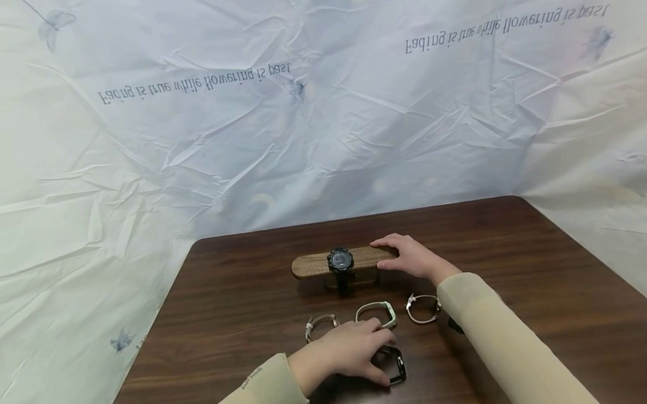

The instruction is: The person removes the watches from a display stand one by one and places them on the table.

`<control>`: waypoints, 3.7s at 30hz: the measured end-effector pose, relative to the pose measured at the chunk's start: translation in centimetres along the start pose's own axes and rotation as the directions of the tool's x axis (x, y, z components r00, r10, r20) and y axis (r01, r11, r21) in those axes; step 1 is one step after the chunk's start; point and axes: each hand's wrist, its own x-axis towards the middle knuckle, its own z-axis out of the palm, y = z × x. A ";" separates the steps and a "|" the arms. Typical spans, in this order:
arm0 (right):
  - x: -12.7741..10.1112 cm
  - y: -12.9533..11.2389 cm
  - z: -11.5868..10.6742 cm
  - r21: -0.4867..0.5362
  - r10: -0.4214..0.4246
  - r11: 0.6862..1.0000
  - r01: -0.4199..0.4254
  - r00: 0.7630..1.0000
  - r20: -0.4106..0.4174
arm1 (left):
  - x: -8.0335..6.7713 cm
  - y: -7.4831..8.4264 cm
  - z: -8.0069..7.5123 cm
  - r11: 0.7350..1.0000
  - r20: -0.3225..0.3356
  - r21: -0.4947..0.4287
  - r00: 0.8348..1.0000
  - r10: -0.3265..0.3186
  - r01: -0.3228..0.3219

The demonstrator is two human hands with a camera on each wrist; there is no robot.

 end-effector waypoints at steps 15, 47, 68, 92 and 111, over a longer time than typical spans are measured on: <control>0.4 0.3 -0.3 -0.013 0.012 1.000 -0.012 1.000 0.024 | -0.3 -0.4 -0.5 0.996 0.003 -0.085 1.000 -0.027 0.027; 0.3 0.4 -0.1 -0.014 0.006 1.000 -0.006 1.000 0.016 | -1.1 -3.2 -1.9 0.928 -0.103 -0.365 0.987 -0.123 0.078; 0.5 0.3 -0.1 -0.036 0.024 0.999 -0.024 1.000 0.011 | -0.9 -5.7 -3.0 0.916 -0.267 -0.373 0.929 -0.258 0.148; 0.4 0.1 -0.1 -0.026 0.007 1.000 -0.006 1.000 0.017 | -0.1 -7.9 -3.1 0.898 -0.440 -0.284 0.786 -0.434 0.336; 0.3 0.3 -0.2 -0.023 -0.006 1.000 0.006 1.000 0.013 | 0.7 -9.6 -2.9 0.886 -0.451 -0.299 0.766 -0.459 0.355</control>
